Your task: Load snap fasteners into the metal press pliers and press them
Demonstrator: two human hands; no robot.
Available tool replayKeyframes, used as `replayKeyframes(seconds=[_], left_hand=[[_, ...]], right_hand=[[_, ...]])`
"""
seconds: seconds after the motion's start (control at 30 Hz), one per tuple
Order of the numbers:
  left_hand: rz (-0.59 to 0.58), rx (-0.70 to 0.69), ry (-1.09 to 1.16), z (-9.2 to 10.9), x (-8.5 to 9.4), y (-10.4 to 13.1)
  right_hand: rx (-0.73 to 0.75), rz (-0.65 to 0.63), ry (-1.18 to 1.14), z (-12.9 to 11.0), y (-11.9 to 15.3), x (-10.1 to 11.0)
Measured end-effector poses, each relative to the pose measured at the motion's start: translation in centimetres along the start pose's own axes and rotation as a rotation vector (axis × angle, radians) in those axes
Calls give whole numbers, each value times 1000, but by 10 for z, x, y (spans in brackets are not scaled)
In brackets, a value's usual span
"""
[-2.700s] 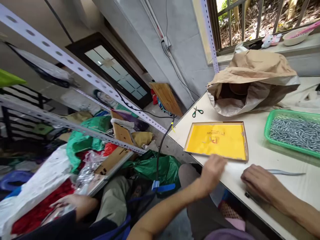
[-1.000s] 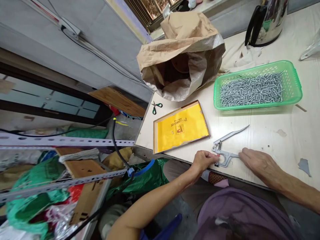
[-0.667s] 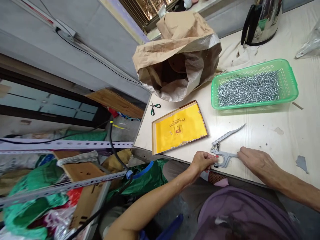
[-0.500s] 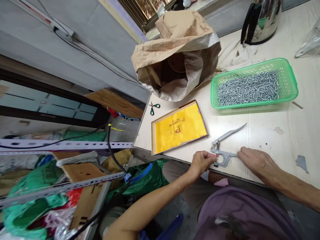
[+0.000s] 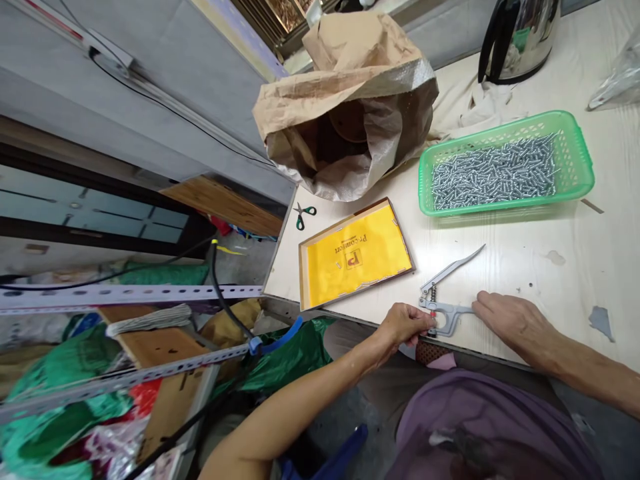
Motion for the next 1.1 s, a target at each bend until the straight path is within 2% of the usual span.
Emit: replayKeyframes(seconds=[0.13,0.23,0.37,0.5,0.67,0.8,1.1], left_hand=[[8,21,2,1,0,2],[10,37,-4,2,-1,4],[22,66,-8,3,-4,8],[59,81,-5,6,-6,11],[51,107,28,9,-8,16],[22,129,74,7,-9,17],[34,146,52,8,-11,16]], right_hand=[[1,-110,8,3,1,-6],[11,-178,7,9,-6,-3],[2,-178,42,25,-22,-3],[43,-215,84,34,-33,-14],[55,-218,99,34,-37,-20],[53,-201,104,32,-36,-17],[38,-192,132,30,-33,-12]])
Point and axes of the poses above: each hand's wrist, its own y-axis away from the middle knuckle, its own x-axis out of the back of the hand, z = x × y, the point moved 7 cm from there along -y, towards the middle knuckle, and after that the axes turned 14 degrees about -x, right-handed, at the moved point
